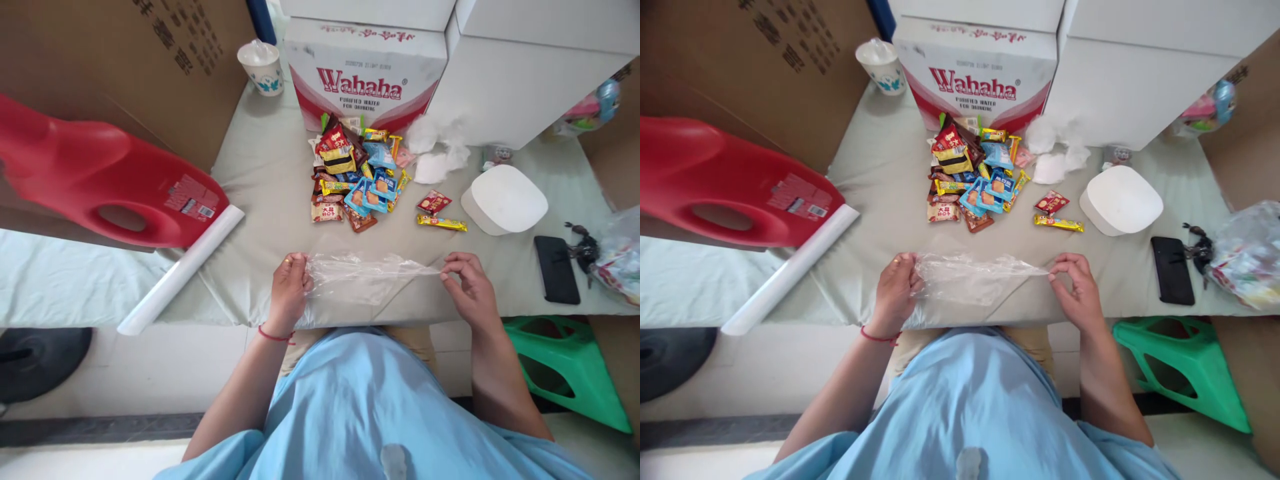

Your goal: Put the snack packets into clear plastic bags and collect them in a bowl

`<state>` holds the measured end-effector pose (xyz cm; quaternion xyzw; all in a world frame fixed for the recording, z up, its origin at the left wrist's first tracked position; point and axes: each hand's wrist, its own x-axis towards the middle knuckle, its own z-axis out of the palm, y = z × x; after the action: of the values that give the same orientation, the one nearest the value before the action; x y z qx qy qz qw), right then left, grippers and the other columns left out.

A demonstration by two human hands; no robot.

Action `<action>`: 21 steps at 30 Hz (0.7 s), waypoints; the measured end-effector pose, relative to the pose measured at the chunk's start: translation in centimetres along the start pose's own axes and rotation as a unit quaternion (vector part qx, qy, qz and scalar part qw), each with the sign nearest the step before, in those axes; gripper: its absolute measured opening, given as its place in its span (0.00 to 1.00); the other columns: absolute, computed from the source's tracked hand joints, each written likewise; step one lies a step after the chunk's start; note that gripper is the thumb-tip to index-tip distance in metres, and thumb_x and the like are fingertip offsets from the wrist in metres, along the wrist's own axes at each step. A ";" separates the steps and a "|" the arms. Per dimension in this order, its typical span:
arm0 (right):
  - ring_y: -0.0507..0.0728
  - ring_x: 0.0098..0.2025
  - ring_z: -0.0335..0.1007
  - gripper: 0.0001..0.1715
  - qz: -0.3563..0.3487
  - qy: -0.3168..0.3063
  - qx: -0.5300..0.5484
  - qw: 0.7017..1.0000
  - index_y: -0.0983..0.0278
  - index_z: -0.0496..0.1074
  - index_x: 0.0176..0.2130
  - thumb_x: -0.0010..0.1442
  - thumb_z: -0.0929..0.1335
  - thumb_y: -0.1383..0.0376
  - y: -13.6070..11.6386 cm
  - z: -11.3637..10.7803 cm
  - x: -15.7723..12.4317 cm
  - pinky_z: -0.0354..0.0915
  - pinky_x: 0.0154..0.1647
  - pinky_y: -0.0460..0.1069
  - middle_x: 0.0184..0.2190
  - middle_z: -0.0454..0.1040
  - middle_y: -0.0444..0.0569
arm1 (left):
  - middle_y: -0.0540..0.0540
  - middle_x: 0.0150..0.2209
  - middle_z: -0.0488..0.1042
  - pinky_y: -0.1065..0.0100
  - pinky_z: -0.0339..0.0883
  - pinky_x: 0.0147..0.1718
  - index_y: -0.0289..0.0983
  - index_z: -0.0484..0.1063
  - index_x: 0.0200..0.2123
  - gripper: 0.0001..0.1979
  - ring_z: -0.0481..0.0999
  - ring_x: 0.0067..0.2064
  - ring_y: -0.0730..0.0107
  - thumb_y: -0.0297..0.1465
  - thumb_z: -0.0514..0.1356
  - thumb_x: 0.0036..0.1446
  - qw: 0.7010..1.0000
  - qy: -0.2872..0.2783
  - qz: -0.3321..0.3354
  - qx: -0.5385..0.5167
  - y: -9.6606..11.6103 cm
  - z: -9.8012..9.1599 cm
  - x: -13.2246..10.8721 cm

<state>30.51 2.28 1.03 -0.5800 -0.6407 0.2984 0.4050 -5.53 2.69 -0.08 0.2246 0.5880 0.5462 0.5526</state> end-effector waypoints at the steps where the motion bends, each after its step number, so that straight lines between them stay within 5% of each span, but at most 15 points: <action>1: 0.62 0.52 0.73 0.08 0.024 0.007 0.084 0.996 0.59 0.75 0.35 0.63 0.73 0.57 -0.4 -0.1 0.1 0.72 0.51 0.57 0.48 0.74 0.53 | 0.61 0.20 0.55 0.75 0.43 0.16 0.38 0.71 0.36 0.25 0.50 0.18 0.82 0.52 0.72 0.52 0.998 -0.051 -0.029 0.008 0.5 -0.4 0.0; 4: 0.56 0.35 0.75 0.11 0.154 -0.021 0.315 0.936 0.58 0.71 0.34 0.60 0.74 0.57 -1.4 -0.4 1.2 0.72 0.32 0.50 0.37 0.77 0.48 | 0.62 0.20 0.55 0.75 0.39 0.16 0.36 0.75 0.42 0.29 0.47 0.17 0.85 0.48 0.78 0.44 0.972 -0.194 -0.120 0.056 1.8 -1.5 -0.1; 6: 0.51 0.23 0.66 0.14 0.244 -0.048 0.378 0.892 0.58 0.71 0.36 0.56 0.76 0.57 -1.5 -0.4 2.5 0.61 0.19 0.44 0.28 0.74 0.43 | 0.62 0.20 0.56 0.76 0.39 0.16 0.36 0.75 0.40 0.27 0.47 0.17 0.86 0.44 0.79 0.43 0.963 -0.214 -0.142 0.075 1.9 -1.9 -0.3; 9: 0.46 0.19 0.59 0.21 0.295 -0.038 0.392 0.871 0.60 0.71 0.35 0.49 0.81 0.58 -1.0 0.5 4.8 0.52 0.15 0.41 0.25 0.72 0.40 | 0.61 0.19 0.58 0.77 0.42 0.15 0.38 0.70 0.34 0.24 0.50 0.17 0.85 0.45 0.77 0.46 0.982 -0.136 -0.116 0.059 1.1 -2.0 -0.6; 14: 0.50 0.28 0.71 0.29 0.293 -0.016 0.320 0.901 0.58 0.71 0.44 0.53 0.78 0.44 -0.2 3.5 5.9 0.65 0.23 0.44 0.35 0.80 0.46 | 0.61 0.19 0.60 0.78 0.49 0.13 0.41 0.64 0.35 0.20 0.54 0.16 0.81 0.45 0.70 0.54 0.997 0.013 -0.072 0.039 -1.0 -1.7 -1.6; 18: 0.50 0.23 0.67 0.41 0.306 -0.102 0.273 0.906 0.55 0.64 0.61 0.57 0.75 0.42 -0.8 6.3 4.4 0.58 0.18 0.45 0.42 0.82 0.49 | 0.59 0.21 0.61 0.78 0.49 0.12 0.40 0.65 0.35 0.18 0.56 0.18 0.80 0.45 0.68 0.57 0.996 0.021 -0.077 0.036 -1.4 -1.5 -2.4; 21: 0.49 0.21 0.63 0.46 0.313 -0.102 0.250 0.911 0.56 0.59 0.65 0.55 0.77 0.48 -1.4 8.3 3.9 0.55 0.17 0.45 0.38 0.82 0.47 | 0.60 0.21 0.60 0.80 0.47 0.11 0.40 0.66 0.35 0.19 0.55 0.18 0.81 0.46 0.69 0.56 0.996 0.022 -0.080 0.027 -1.2 -1.3 -2.5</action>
<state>22.65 6.61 -1.17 -0.5971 -0.3690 0.6174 0.3551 -5.58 -0.30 -0.39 0.1796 0.6303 0.4893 0.5753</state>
